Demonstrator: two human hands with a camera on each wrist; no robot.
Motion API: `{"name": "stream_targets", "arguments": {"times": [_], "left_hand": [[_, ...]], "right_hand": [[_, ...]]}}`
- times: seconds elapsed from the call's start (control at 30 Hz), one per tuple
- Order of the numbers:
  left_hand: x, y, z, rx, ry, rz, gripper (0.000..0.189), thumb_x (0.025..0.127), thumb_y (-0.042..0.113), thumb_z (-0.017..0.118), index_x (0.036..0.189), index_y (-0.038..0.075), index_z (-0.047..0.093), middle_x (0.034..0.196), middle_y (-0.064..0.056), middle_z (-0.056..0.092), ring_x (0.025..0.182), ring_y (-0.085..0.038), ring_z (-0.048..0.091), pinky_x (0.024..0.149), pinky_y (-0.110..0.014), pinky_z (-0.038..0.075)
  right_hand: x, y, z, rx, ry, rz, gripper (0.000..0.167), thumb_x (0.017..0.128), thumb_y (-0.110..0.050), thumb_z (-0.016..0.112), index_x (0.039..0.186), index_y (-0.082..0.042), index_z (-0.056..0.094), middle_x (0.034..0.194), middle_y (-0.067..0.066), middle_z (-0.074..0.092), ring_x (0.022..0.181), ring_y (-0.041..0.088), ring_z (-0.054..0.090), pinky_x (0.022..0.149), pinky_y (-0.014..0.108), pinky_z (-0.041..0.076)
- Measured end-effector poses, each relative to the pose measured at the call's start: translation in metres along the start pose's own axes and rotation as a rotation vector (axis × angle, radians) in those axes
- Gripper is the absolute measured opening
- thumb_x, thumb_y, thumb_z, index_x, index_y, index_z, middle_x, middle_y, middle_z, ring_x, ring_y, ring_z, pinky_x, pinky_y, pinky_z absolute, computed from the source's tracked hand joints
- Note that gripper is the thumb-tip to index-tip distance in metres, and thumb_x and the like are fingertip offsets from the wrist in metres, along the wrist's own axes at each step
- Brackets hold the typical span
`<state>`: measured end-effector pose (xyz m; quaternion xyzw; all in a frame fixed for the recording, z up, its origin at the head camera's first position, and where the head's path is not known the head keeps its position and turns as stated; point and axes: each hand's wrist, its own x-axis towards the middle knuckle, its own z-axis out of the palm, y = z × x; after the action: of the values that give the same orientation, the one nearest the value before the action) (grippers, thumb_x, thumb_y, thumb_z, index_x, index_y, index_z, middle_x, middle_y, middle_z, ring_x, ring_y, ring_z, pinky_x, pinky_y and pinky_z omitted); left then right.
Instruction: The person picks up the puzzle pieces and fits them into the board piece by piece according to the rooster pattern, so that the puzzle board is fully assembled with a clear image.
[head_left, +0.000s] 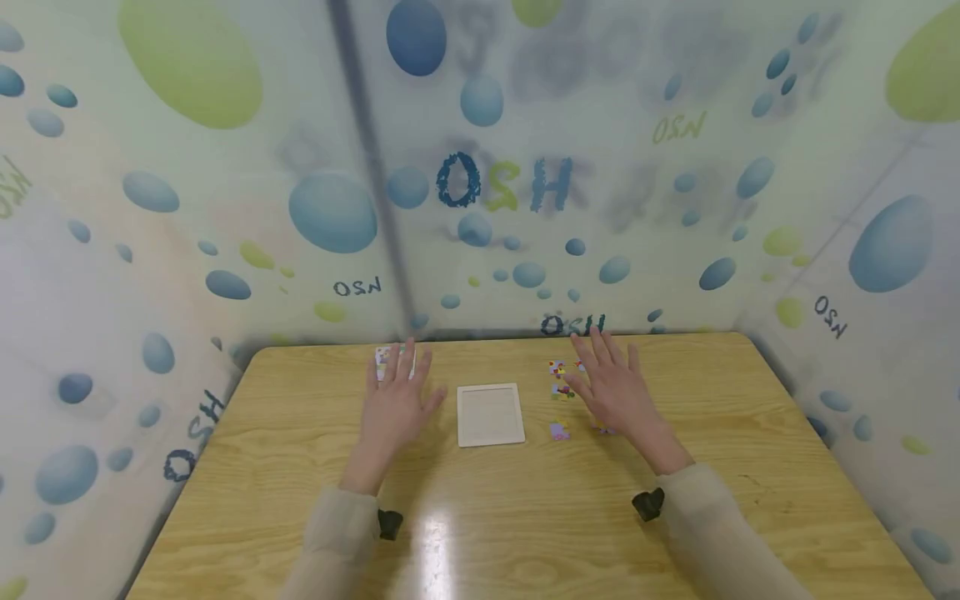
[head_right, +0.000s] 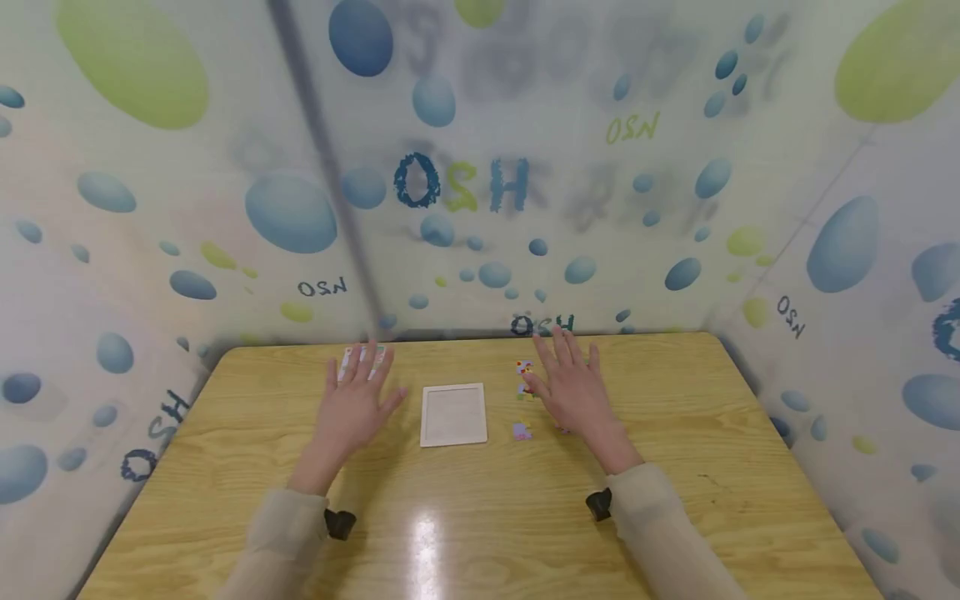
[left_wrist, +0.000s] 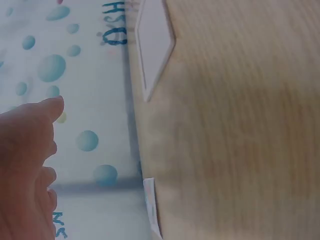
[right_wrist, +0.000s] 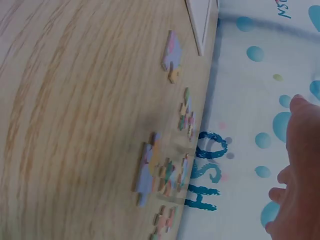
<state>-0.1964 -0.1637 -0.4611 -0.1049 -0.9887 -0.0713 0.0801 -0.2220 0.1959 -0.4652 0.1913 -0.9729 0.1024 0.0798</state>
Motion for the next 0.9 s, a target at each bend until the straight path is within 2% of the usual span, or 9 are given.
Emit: {"name": "stream_targets", "arguments": {"times": [0.13, 0.33, 0.5, 0.63, 0.77, 0.9], "left_hand": [[-0.005, 0.000, 0.007, -0.040, -0.013, -0.006, 0.069, 0.105, 0.049, 0.053, 0.160, 0.011, 0.037, 0.169, -0.018, 0.016, 0.156, -0.036, 0.007, 0.121, -0.061, -0.003], [-0.013, -0.003, 0.021, -0.068, 0.001, 0.026, 0.066, 0.104, 0.044, 0.055, 0.158, 0.008, 0.040, 0.167, -0.021, 0.022, 0.155, -0.039, 0.014, 0.119, -0.065, 0.008], [-0.020, -0.007, 0.033, -0.119, -0.052, 0.102, 0.068, 0.103, 0.040, 0.061, 0.158, 0.006, 0.040, 0.166, -0.024, 0.023, 0.153, -0.044, 0.017, 0.118, -0.068, 0.013], [-0.024, -0.008, 0.042, -0.168, -0.094, 0.148, 0.068, 0.103, 0.037, 0.061, 0.158, 0.004, 0.038, 0.165, -0.025, 0.023, 0.153, -0.045, 0.017, 0.118, -0.067, 0.015], [-0.026, -0.007, 0.046, -0.230, -0.112, 0.157, 0.066, 0.104, 0.036, 0.061, 0.158, 0.004, 0.039, 0.165, -0.025, 0.023, 0.152, -0.045, 0.018, 0.118, -0.066, 0.016], [-0.025, -0.007, 0.049, -0.281, -0.150, 0.146, 0.067, 0.105, 0.038, 0.058, 0.159, 0.005, 0.036, 0.166, -0.024, 0.022, 0.153, -0.044, 0.016, 0.119, -0.064, 0.013]], "right_hand": [[0.002, 0.003, 0.008, 0.053, 0.017, -0.042, 0.068, 0.108, -0.038, 0.051, 0.161, -0.003, 0.028, 0.165, 0.028, 0.019, 0.151, 0.047, 0.019, 0.115, 0.072, 0.012], [0.004, 0.009, 0.023, 0.277, 0.014, -0.107, 0.069, 0.104, -0.028, 0.063, 0.160, -0.002, 0.032, 0.165, 0.026, 0.023, 0.147, 0.049, 0.029, 0.112, 0.065, 0.031], [0.010, 0.015, 0.031, 0.447, -0.043, -0.031, 0.070, 0.105, -0.027, 0.061, 0.161, -0.001, 0.027, 0.166, 0.026, 0.020, 0.147, 0.049, 0.028, 0.111, 0.066, 0.032], [0.020, 0.019, 0.035, 0.602, -0.054, 0.043, 0.067, 0.106, -0.023, 0.061, 0.158, 0.004, 0.029, 0.161, 0.030, 0.028, 0.137, 0.051, 0.042, 0.107, 0.066, 0.037], [0.028, 0.024, 0.039, 0.726, -0.056, 0.094, 0.064, 0.104, -0.018, 0.063, 0.156, 0.006, 0.033, 0.153, 0.032, 0.040, 0.127, 0.051, 0.052, 0.101, 0.062, 0.045], [0.037, 0.029, 0.044, 0.747, -0.041, 0.103, 0.057, 0.102, -0.011, 0.065, 0.151, 0.009, 0.041, 0.144, 0.032, 0.050, 0.122, 0.047, 0.057, 0.100, 0.058, 0.048]]}}
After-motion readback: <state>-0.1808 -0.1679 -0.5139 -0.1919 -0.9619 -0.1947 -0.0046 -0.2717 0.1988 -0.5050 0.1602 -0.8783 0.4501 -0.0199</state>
